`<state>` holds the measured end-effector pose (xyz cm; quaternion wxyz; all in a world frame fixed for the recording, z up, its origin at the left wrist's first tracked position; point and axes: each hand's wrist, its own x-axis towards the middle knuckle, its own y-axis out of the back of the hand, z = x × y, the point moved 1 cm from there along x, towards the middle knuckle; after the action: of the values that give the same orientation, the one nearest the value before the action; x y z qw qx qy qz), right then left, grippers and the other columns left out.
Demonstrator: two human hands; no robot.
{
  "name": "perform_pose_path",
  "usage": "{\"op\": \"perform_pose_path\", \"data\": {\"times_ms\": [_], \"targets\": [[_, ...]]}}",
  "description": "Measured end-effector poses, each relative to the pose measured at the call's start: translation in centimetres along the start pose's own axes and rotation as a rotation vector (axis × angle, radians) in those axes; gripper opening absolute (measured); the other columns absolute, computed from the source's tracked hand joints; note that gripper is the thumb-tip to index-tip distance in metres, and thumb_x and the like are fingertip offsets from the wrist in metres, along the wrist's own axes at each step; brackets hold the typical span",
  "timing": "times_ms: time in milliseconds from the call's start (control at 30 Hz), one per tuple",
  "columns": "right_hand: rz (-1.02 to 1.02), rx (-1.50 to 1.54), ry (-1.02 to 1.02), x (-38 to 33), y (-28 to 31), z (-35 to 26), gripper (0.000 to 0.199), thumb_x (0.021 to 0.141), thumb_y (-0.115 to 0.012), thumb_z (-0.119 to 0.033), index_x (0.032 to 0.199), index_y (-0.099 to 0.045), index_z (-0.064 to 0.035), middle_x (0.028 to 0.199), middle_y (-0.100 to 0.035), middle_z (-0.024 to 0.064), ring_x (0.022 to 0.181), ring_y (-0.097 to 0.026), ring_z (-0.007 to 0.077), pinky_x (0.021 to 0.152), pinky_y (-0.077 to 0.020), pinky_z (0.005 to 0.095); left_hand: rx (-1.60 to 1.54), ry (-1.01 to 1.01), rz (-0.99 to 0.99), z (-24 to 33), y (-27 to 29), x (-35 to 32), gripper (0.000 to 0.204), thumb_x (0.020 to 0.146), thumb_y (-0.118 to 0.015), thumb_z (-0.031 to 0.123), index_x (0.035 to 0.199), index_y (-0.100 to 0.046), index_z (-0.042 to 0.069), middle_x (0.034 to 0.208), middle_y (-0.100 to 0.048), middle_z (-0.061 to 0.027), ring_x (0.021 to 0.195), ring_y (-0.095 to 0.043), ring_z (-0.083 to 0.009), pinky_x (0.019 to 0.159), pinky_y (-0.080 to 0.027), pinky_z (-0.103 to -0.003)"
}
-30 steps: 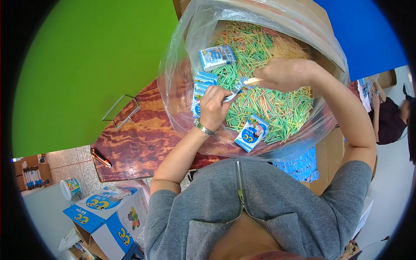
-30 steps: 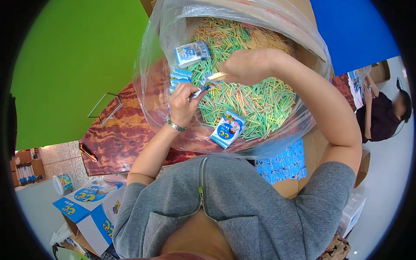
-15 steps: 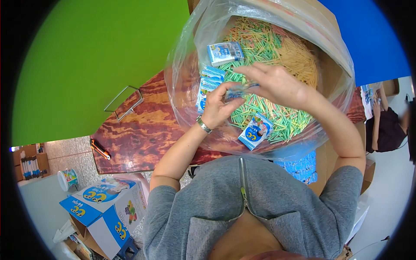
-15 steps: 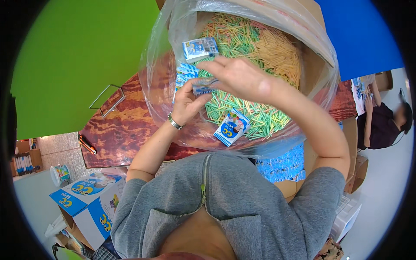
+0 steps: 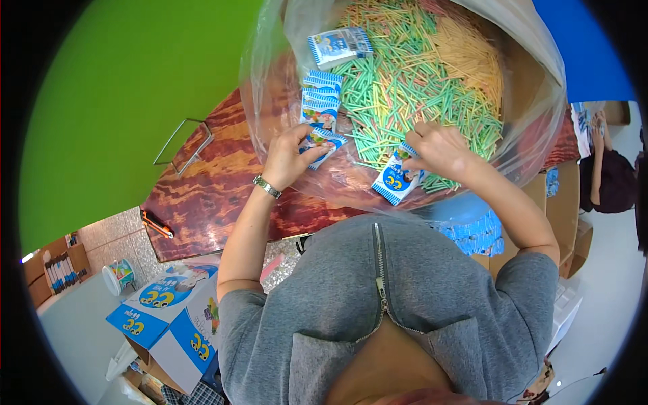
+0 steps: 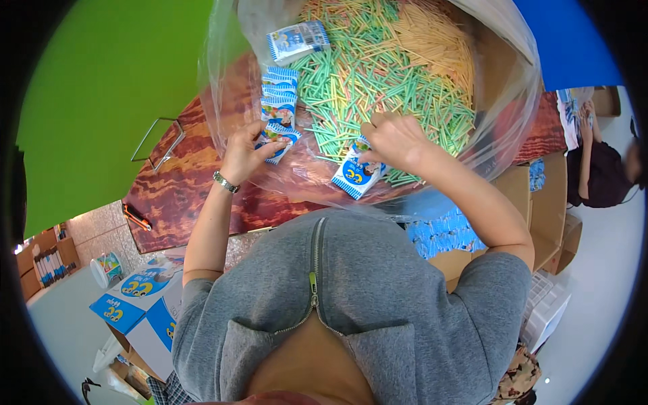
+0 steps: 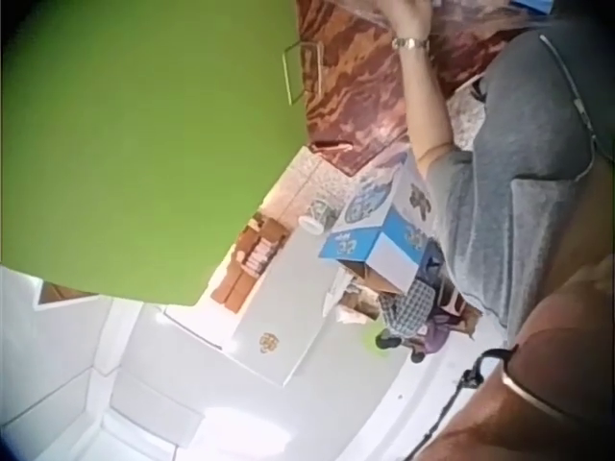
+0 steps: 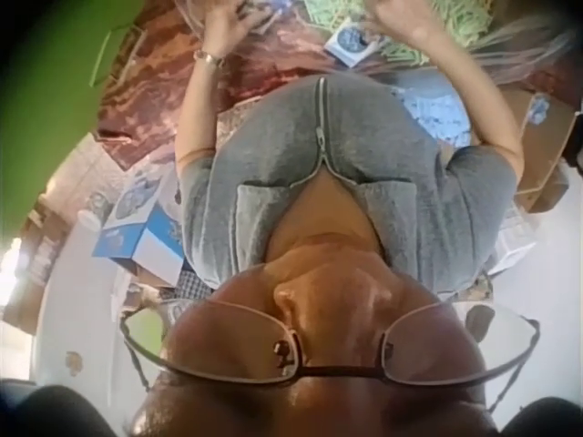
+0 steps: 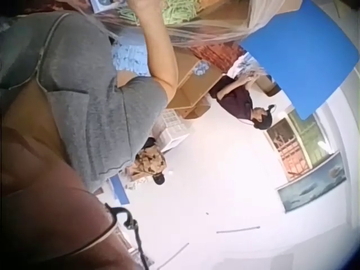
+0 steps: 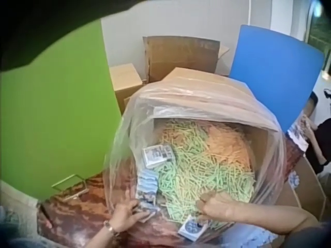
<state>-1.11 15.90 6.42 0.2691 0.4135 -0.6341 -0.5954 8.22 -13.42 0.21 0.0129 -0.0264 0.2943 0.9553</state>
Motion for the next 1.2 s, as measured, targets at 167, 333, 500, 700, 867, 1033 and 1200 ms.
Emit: {"op": "perform_pose_path", "data": {"times_ms": [167, 333, 500, 700, 867, 1033, 1200], "targets": [[0.022, 0.072, -0.079, -1.1, -2.8, 1.0, 0.033, 0.073, -0.077, -0.03, 0.082, -0.058, -0.0053, 0.083, -0.06, 0.0094, 0.082, -0.064, 0.0308, 0.063, -0.0521, 0.0421, 0.35, -0.054, 0.181, 0.2, -1.1, 0.5, 0.035, 0.075, -0.081, 0.022, 0.1, -0.066, 0.002, 0.087, -0.067, -0.0127, 0.08, -0.063, -0.0263, 0.071, -0.05, -0.036], [0.093, -0.153, -0.013, -1.6, -2.6, 1.9, 0.018, 0.076, -0.07, -0.018, 0.09, -0.064, -0.0086, 0.081, -0.061, 0.0074, 0.078, -0.063, 0.0265, 0.064, -0.0521, 0.0386, 0.498, -0.392, 0.435, 3.0, -1.5, 1.2, 0.043, 0.076, -0.078, 0.022, 0.113, -0.062, 0.005, 0.108, -0.062, -0.014, 0.097, -0.057, -0.0329, 0.082, -0.047, -0.04], [0.243, -0.047, 0.117, -0.9, 1.4, 1.0, 0.018, 0.078, -0.068, -0.014, 0.095, -0.066, -0.0096, 0.083, -0.063, 0.0075, 0.078, -0.063, 0.0256, 0.066, -0.0519, 0.0364, 0.152, -0.507, 0.19, 7.2, -4.9, 1.1, 0.039, 0.083, -0.071, 0.026, 0.112, -0.062, 0.002, 0.107, -0.061, -0.0151, 0.098, -0.056, -0.034, 0.085, -0.046, -0.044], [0.325, 0.428, -0.014, 0.6, 3.0, 1.0, 0.016, 0.087, -0.067, -0.017, 0.093, -0.062, -0.0028, 0.082, -0.061, 0.0143, 0.078, -0.062, 0.0337, 0.065, -0.0489, 0.0412, -0.3, -0.082, -0.209, 7.2, -7.1, 3.0, 0.022, 0.093, -0.066, 0.021, 0.09, -0.067, -0.001, 0.074, -0.064, -0.0019, 0.068, -0.055, -0.008, 0.06, -0.044, -0.027], [0.386, 0.571, 0.02, 1.0, 3.8, 1.5, 0.014, 0.087, -0.066, -0.016, 0.092, -0.061, -0.004, 0.079, -0.062, 0.0142, 0.076, -0.063, 0.0342, 0.064, -0.0487, 0.0423, -0.585, -0.018, -0.11, 7.4, -7.6, 4.0, 0.014, 0.085, -0.076, 0.012, 0.082, -0.067, 0.003, 0.074, -0.064, 0.0026, 0.064, -0.049, -0.0008, 0.055, -0.039, -0.02], [0.273, 0.637, 0.14, 2.0, 5.0, 3.4, 0.016, 0.088, -0.065, -0.014, 0.099, -0.064, -0.0019, 0.084, -0.064, 0.0131, 0.075, -0.064, 0.0309, 0.065, -0.0495, 0.0382, -0.554, -0.09, 0.019, 6.2, -8.2, 5.0, 0.024, 0.079, -0.081, 0.012, 0.075, -0.058, 0.006, 0.07, -0.06, 0.0042, 0.061, -0.048, -0.0016, 0.054, -0.039, -0.02], [0.258, 0.435, -0.227, 5.8, 7.2, 12.4, 0.04, 0.091, -0.065, -0.03, 0.119, -0.058, -0.0025, 0.096, -0.068, 0.0135, 0.091, -0.067, 0.0294, 0.081, -0.0521, 0.0388, -0.499, -0.046, 0.031, 6.6, -7.7, 4.8, 0.024, 0.079, -0.081, 0.015, 0.074, -0.06, 0.005, 0.069, -0.06, 0.0027, 0.062, -0.048, -0.0029, 0.054, -0.039, -0.022]]}}
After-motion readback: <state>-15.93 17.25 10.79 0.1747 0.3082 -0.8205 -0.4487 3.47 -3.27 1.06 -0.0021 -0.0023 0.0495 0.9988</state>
